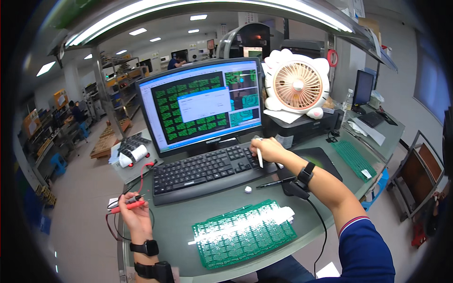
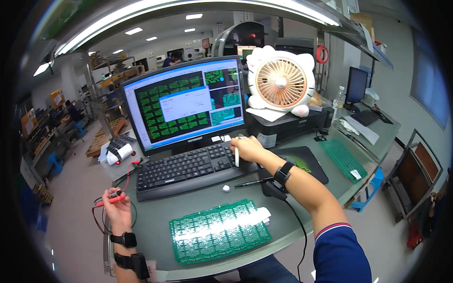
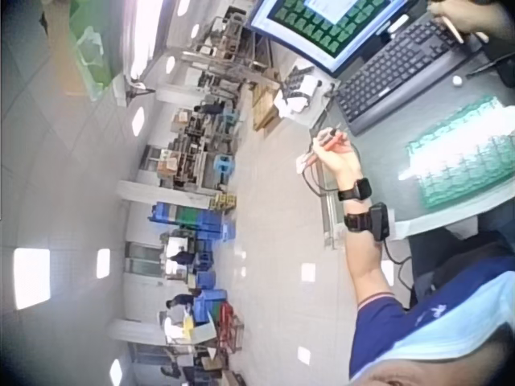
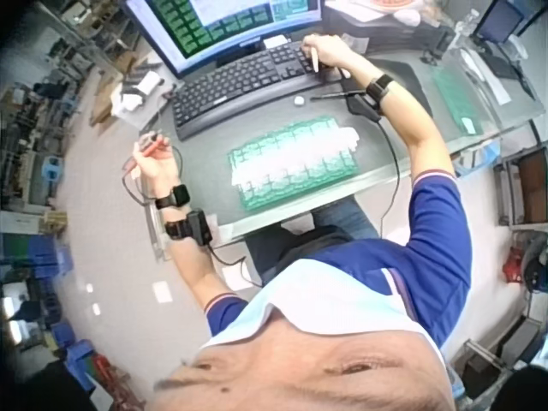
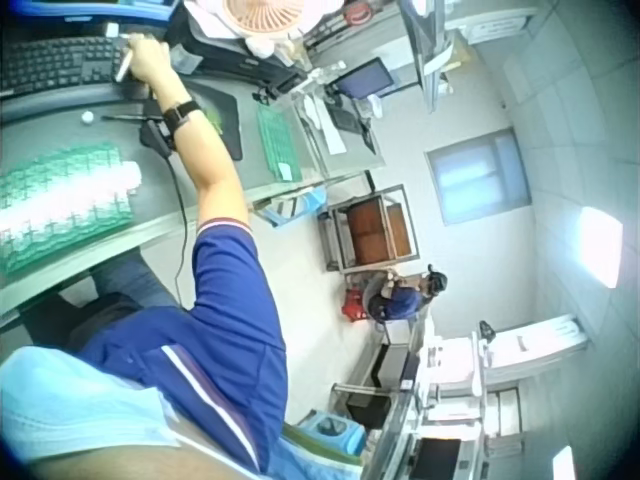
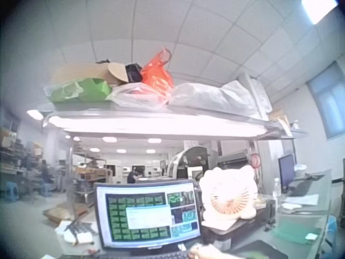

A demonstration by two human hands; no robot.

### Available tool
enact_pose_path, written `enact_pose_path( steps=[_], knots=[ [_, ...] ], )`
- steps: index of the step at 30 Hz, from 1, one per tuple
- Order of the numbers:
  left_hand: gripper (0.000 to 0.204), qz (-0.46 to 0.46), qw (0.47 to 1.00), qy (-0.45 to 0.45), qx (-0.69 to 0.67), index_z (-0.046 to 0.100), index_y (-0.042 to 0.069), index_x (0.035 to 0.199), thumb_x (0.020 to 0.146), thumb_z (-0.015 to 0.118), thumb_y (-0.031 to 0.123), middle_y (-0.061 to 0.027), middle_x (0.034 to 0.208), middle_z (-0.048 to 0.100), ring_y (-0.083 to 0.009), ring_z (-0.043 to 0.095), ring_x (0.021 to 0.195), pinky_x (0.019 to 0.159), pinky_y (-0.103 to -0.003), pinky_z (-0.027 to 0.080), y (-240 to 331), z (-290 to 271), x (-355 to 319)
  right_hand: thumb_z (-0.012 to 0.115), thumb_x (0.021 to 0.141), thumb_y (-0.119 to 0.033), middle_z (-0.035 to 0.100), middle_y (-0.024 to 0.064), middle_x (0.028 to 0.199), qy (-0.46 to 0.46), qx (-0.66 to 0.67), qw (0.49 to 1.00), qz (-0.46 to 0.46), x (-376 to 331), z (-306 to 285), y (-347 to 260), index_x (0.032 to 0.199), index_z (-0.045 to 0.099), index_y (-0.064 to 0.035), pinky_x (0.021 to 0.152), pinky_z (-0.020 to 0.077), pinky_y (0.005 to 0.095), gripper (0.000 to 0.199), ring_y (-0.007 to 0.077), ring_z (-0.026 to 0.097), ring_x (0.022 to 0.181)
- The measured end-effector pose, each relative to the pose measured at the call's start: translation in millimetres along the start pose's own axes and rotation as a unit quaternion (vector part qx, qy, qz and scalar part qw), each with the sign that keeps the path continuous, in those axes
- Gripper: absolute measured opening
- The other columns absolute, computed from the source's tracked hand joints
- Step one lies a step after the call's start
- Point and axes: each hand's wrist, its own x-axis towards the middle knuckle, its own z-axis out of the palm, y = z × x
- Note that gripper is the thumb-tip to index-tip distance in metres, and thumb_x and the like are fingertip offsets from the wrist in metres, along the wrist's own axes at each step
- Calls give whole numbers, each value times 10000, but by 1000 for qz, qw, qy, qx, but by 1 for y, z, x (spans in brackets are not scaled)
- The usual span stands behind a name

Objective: Inspecting and marking components on a printed circuit board using multimeter probes and a marker.

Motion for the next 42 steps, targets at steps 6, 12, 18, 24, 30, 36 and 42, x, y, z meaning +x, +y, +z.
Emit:
enact_pose_path(
  steps=[6, 12, 18, 24, 30, 36, 42],
  knots=[
    [252, 1, 1000, 11, 19, 544, 82, 1023, 992, 455, 317, -71, 956, 626, -136, 592, 736, 678, -270, 517, 5, 1, -5, 572, 916, -347, 682, 76, 673, 62, 17, 991, 119, -13, -32, -21, 924, 643, -132, 628, 508, 424, 228, 311, 679, 684],
    [218, -19, 998, -55, 9, 529, 97, 1043, 1011, 461, 302, -47, 946, 588, -128, 577, 738, 717, -297, 518, 1, 24, -15, 572, 923, -214, 727, 94, 830, -53, 146, 982, 105, -46, -35, 8, 1011, 638, -56, 728, 527, 354, 193, 232, 707, 819],
    [209, -91, 971, -223, 1, 543, 96, 967, 1000, 472, 289, -27, 947, 535, -137, 554, 798, 803, -356, 491, -17, 43, -29, 566, 945, -168, 719, 108, 898, 22, 288, 953, 92, -74, -39, -14, 1005, 608, -8, 764, 517, 311, 176, 200, 697, 873],
    [371, -113, 898, -330, 268, 604, 37, 1066, 1001, 380, 326, -73, 1115, 594, -171, 590, 956, 907, -365, 470, -37, 84, -40, 586, 940, -180, 720, 99, 890, 67, 333, 937, 80, -80, -36, 1, 1027, 613, -19, 769, 513, 306, 184, 186, 689, 868],
    [474, -50, 822, -380, 420, 640, 2, 1133, 998, 337, 340, -126, 1286, 560, -234, 465, 1256, 1091, -369, 300, -68, 79, -34, 619, 923, -185, 713, 100, 920, 57, 348, 932, 79, -82, -44, -3, 1035, 612, -21, 773, 517, 300, 199, 172, 681, 871],
    [443, -49, 791, -396, 464, 634, 19, 1157, 993, 356, 322, -140, 1319, 538, -291, 367, 1345, 1132, -402, 248, -72, 65, -27, 745, 801, -341, 671, 131, 1024, -114, 193, 953, -202, -103, -76, -102, 1099, 600, -48, 839, 508, 387, 442, 309, 656, 941],
    [439, -34, 809, -372, 453, 636, 11, 1162, 993, 364, 312, -164, 1345, 522, -272, 333, 1387, 1137, -396, 235, -72, 66, -25, 761, 715, -473, 451, 184, 1408, -210, -32, 920, -328, -167, -59, -176, 1350, 388, -78, 917, 411, 616, 836, 362, 412, 1320]
  ],
)
